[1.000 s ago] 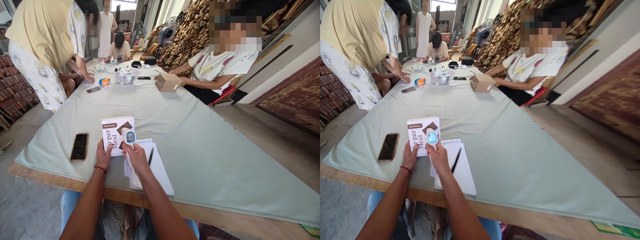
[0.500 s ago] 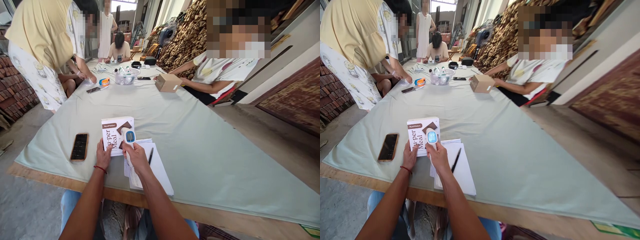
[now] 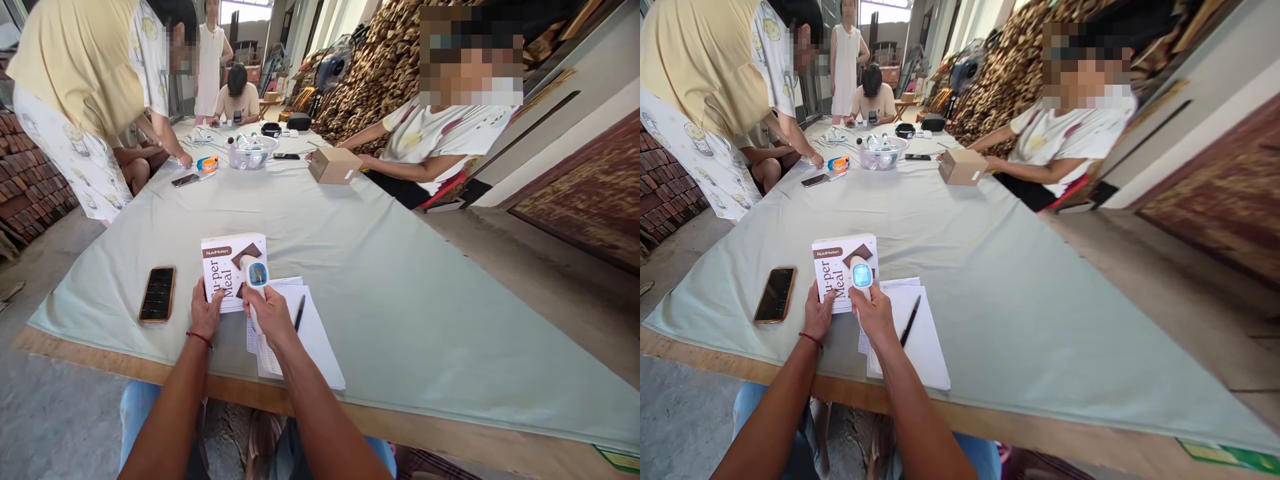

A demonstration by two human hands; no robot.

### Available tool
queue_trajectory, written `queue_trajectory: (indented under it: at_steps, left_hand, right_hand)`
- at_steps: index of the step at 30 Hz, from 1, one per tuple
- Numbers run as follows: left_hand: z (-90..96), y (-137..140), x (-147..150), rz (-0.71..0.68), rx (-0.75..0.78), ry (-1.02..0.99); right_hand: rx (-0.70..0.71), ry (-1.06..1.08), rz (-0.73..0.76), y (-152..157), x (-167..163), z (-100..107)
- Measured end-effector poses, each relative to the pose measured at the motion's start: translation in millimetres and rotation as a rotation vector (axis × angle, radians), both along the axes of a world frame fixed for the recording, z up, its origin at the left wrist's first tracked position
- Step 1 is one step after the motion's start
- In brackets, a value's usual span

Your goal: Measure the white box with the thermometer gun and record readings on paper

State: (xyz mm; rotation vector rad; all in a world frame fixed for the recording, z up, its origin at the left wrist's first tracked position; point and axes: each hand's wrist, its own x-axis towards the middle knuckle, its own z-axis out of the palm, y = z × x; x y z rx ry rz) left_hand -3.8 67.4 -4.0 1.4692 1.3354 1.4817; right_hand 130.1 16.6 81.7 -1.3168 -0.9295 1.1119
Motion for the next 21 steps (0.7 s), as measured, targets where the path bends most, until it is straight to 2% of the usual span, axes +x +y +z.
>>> queue_trajectory:
  at_steps: [14,21]
  left_hand:
    - [1.8,-1,0,0.009,0.05,0.076]
    - [-1.6,0,-2,0.028,0.036,0.057]
  right_hand:
    - [-0.001,0.023,0.01,-2,0,1]
    - [0.006,0.018,-0.023,-22,13,11]
